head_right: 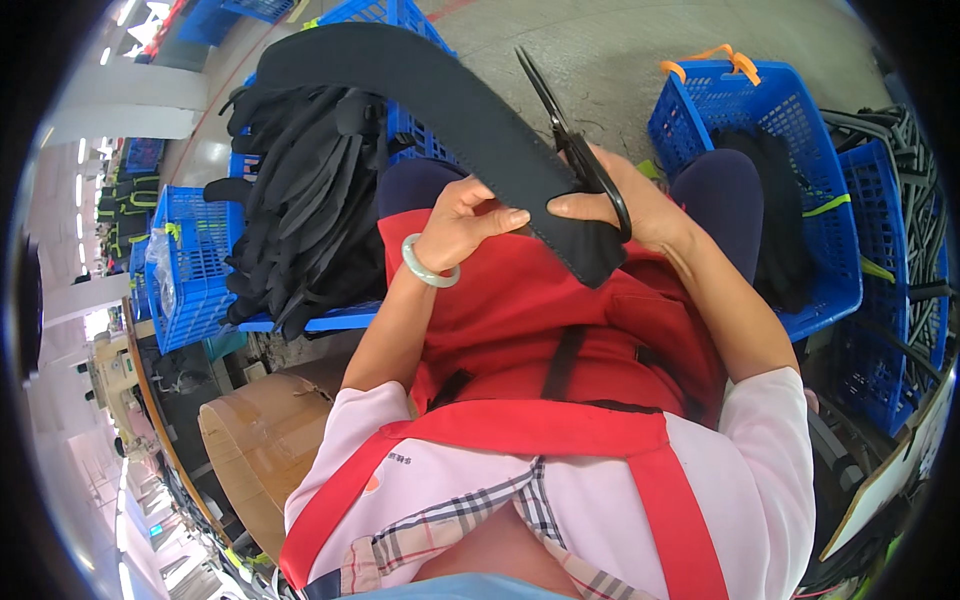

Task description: Trimming excess material from black fabric straps using a pair of scissors.

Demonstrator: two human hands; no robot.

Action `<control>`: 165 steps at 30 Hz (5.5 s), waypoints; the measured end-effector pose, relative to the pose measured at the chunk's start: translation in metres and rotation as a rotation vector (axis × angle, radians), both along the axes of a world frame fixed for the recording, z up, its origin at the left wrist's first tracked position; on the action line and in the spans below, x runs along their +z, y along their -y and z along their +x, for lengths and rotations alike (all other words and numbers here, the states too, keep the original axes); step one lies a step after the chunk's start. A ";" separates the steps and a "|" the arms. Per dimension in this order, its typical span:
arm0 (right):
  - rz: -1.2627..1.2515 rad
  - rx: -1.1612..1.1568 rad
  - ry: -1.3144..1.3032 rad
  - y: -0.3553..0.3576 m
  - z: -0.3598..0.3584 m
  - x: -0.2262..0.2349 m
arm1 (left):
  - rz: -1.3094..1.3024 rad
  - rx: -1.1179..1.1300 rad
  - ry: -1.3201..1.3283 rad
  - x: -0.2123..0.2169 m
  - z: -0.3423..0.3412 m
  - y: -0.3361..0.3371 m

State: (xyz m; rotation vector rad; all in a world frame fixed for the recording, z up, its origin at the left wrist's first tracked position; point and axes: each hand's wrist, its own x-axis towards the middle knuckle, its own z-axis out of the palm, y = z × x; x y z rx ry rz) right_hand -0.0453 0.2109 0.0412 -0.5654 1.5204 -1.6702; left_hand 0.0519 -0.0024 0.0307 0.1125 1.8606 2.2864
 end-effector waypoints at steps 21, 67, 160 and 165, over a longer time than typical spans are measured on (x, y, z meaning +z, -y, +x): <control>0.050 -0.142 0.125 0.013 -0.023 -0.015 | 0.485 0.158 0.139 -0.017 -0.074 0.008; 0.433 0.085 -0.376 -0.024 0.001 -0.009 | 0.482 0.324 0.030 -0.027 -0.060 0.021; 0.254 -0.092 -0.527 0.006 0.021 -0.019 | 0.633 0.333 0.094 -0.024 -0.052 0.022; 0.447 -0.053 -0.458 0.009 0.021 -0.010 | 0.698 0.285 0.142 -0.029 -0.051 0.021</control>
